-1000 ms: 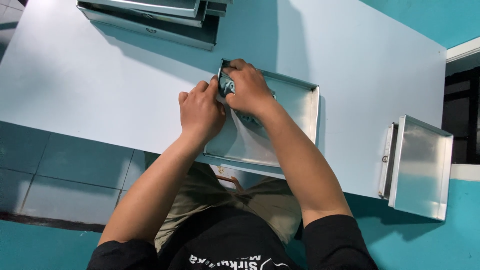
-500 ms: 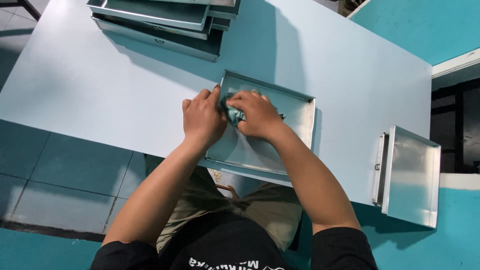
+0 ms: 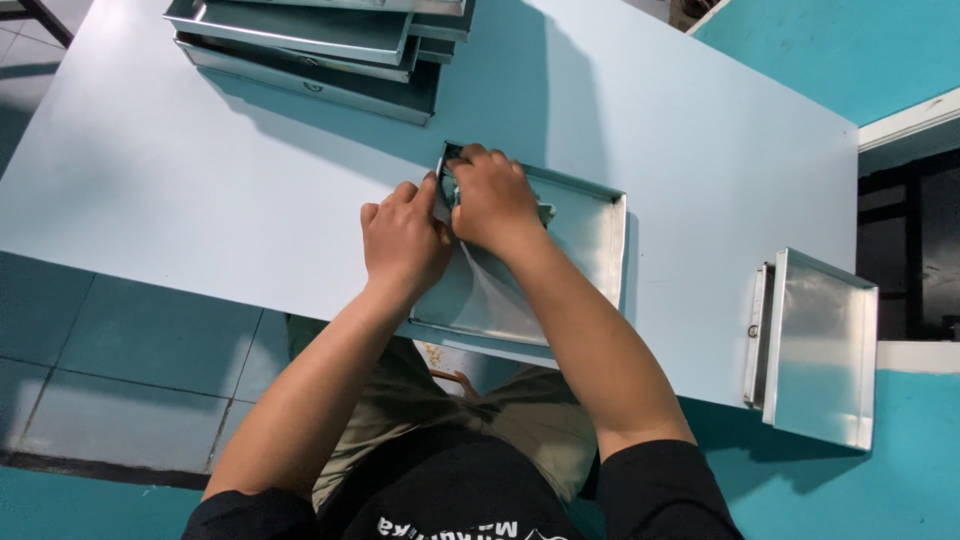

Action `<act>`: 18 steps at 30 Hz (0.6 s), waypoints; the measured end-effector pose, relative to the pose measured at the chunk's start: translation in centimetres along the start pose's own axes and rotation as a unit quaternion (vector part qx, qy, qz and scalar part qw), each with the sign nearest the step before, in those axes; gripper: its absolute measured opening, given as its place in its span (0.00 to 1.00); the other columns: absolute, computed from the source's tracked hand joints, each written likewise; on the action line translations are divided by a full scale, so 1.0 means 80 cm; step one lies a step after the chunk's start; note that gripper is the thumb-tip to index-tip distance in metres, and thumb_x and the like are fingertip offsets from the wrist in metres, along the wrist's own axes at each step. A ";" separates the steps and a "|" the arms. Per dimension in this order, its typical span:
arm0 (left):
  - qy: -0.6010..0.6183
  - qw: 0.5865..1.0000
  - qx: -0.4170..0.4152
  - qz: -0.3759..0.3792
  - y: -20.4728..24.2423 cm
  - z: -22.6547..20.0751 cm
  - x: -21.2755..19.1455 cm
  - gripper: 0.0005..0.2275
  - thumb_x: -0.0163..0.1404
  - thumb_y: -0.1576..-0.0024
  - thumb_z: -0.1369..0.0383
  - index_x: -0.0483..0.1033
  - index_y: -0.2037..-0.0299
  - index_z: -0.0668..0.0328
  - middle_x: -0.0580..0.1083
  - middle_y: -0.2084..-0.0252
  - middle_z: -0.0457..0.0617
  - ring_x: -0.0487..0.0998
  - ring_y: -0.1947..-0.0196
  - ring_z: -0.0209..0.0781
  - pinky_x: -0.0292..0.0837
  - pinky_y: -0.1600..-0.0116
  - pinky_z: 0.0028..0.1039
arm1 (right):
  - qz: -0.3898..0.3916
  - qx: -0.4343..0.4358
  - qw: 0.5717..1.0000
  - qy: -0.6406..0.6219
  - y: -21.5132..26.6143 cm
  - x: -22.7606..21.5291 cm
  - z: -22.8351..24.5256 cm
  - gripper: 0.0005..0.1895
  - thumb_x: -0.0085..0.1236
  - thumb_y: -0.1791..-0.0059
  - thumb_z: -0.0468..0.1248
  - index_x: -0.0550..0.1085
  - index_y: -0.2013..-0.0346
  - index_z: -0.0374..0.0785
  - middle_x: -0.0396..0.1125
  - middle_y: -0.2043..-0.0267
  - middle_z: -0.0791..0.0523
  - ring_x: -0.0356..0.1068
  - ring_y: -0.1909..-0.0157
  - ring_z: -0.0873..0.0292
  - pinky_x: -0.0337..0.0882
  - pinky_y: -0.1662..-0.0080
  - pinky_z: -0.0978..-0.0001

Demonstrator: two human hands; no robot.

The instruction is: The person wipes a rectangular metal tray with a cloth, cleaning the interior, exterior, and edges. The tray is flipped and rotated to clean all sides, then placed on a stack of similar trays. The person then picks up another tray from the stack to continue the task.

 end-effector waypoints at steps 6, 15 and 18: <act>-0.008 1.000 -0.016 0.015 -0.001 0.005 0.006 0.24 0.54 0.46 0.69 0.70 0.36 0.53 0.75 0.58 0.48 0.80 0.59 0.48 0.59 0.54 0.35 | 0.032 0.109 0.992 0.055 0.028 -0.001 -0.032 0.24 0.58 0.65 0.37 0.78 0.54 0.37 0.68 0.51 0.50 0.71 0.50 0.42 0.71 0.53 0.45; 0.009 0.999 -0.021 0.024 -0.001 0.000 -0.005 0.24 0.52 0.46 0.71 0.70 0.35 0.56 0.76 0.59 0.47 0.79 0.60 0.47 0.60 0.53 0.35 | 0.138 0.241 0.951 0.134 0.098 -0.030 -0.150 0.20 0.53 0.60 0.36 0.80 0.57 0.30 0.69 0.53 0.44 0.72 0.52 0.42 0.71 0.54 0.49; -0.006 0.999 -0.021 0.029 0.000 0.001 -0.001 0.25 0.53 0.46 0.71 0.70 0.35 0.55 0.75 0.59 0.47 0.79 0.61 0.46 0.60 0.54 0.34 | 0.163 0.278 0.939 0.121 0.113 -0.032 -0.180 0.23 0.54 0.61 0.38 0.80 0.56 0.28 0.69 0.54 0.43 0.71 0.55 0.43 0.70 0.56 0.49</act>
Point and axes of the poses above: each hand's wrist, its own y-axis away from the middle knuckle, its own x-axis out of the palm, z = x × y, the point moved 8 cm from there along -y, towards the middle knuckle
